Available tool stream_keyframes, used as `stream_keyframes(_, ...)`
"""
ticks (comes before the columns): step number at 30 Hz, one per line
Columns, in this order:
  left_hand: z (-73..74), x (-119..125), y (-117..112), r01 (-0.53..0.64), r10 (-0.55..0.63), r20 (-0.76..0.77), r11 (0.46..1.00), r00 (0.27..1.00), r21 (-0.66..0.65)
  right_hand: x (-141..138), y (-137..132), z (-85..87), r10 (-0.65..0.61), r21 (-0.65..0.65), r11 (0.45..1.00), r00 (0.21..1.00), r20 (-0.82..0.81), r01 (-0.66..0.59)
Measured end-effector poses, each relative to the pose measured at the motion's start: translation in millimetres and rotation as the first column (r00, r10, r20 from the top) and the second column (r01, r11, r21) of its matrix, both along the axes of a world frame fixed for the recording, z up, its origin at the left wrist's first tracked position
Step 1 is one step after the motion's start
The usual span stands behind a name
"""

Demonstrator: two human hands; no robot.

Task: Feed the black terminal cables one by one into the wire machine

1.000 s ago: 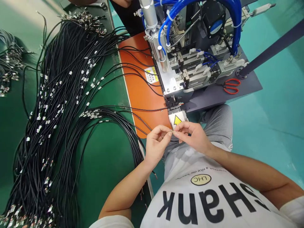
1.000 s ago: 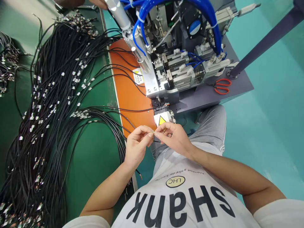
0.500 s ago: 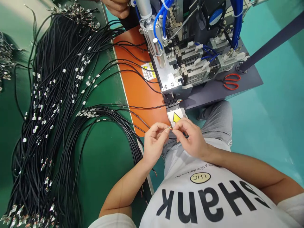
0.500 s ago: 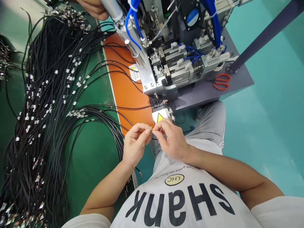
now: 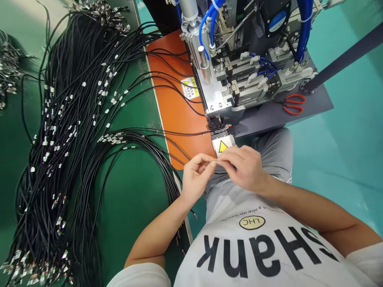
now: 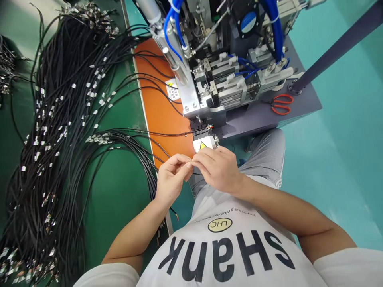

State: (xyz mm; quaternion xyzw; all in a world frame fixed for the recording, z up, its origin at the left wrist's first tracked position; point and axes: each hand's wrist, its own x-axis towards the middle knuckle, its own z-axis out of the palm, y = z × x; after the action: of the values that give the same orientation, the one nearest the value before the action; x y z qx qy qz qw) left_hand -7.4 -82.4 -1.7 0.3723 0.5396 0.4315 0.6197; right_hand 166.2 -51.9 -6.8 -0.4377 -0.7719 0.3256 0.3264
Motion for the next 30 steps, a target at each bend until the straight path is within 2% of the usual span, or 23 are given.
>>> stream_keyframes(2,0.9,0.8,-1.3,0.008,-0.008,-0.025,1.000,1.000,0.002,3.8,1.0,-0.2,0.064,0.045,0.997,0.994,0.093,-0.069)
stream_keyframes(3,1.9,1.3,-2.5,0.011,-0.008,-0.070,0.999,0.998,0.034,4.7,1.2,0.7,0.076,0.020,0.997,0.993,0.095,-0.078)
stream_keyframes(5,4.6,2.3,-5.6,0.040,0.008,-0.236,0.979,0.972,0.199,3.3,0.3,3.9,0.062,-0.133,0.989,0.998,-0.008,-0.062)
stream_keyframes(6,6.1,2.5,-7.1,0.077,0.032,-0.334,0.948,0.942,0.308,1.3,-1.1,5.8,0.035,-0.249,0.967,0.994,-0.101,-0.059)
stream_keyframes(8,8.6,2.4,-9.2,0.166,0.088,-0.469,0.865,0.879,0.474,-3.3,-4.7,8.9,-0.058,-0.455,0.887,0.961,-0.272,-0.075)
stream_keyframes(9,9.5,2.1,-9.3,0.191,0.091,-0.486,0.845,0.869,0.499,-5.1,-6.3,9.8,-0.105,-0.510,0.857,0.943,-0.317,-0.076)
stream_keyframes(10,10.0,1.6,-8.7,0.187,0.076,-0.470,0.853,0.879,0.488,-5.9,-7.4,10.2,-0.145,-0.537,0.841,0.931,-0.336,-0.063)
stream_keyframes(12,9.9,0.6,-5.9,0.118,0.030,-0.362,0.918,0.932,0.378,-4.3,-7.0,9.6,-0.193,-0.568,0.822,0.925,-0.329,-0.031)
stream_keyframes(14,8.7,-0.3,-2.1,0.039,0.010,-0.213,0.973,0.977,0.226,0.2,-3.9,7.7,-0.194,-0.622,0.781,0.925,-0.328,-0.056)
stream_keyframes(16,7.3,-0.8,0.7,-0.002,0.016,-0.107,0.992,0.994,0.124,4.6,-0.2,5.7,-0.178,-0.661,0.744,0.926,-0.332,-0.094)
stream_keyframes(18,6.8,-0.9,1.9,-0.007,0.012,-0.062,0.997,0.998,0.081,6.4,2.1,5.0,-0.158,-0.637,0.767,0.939,-0.304,-0.077)
stream_keyframes(22,8.4,-0.3,2.3,-0.001,0.005,-0.062,0.997,0.998,0.071,3.1,1.4,7.7,-0.101,-0.499,0.867,0.970,-0.219,-0.022)
stream_keyframes(24,9.2,0.1,2.6,0.020,-0.013,-0.085,0.997,0.996,0.081,2.1,0.6,9.2,-0.072,-0.372,0.928,0.984,-0.161,0.007)
stream_keyframes(26,9.4,0.4,2.1,0.061,-0.049,-0.122,0.994,0.991,0.095,3.0,-0.1,10.2,-0.013,-0.182,0.983,0.998,-0.064,0.002)
stream_keyframes(28,9.2,0.3,-0.6,0.111,-0.085,-0.183,0.985,0.979,0.135,4.7,-1.1,11.6,0.051,-0.024,0.998,0.998,0.032,-0.050)
stream_keyframes(29,9.0,-0.1,-2.9,0.137,-0.090,-0.241,0.973,0.966,0.187,5.3,-2.1,12.8,0.067,0.002,0.998,0.997,0.050,-0.067)
stream_keyframes(30,8.5,-0.9,-5.6,0.170,-0.079,-0.320,0.949,0.944,0.266,5.5,-3.6,14.4,0.069,-0.024,0.997,0.997,0.031,-0.068)
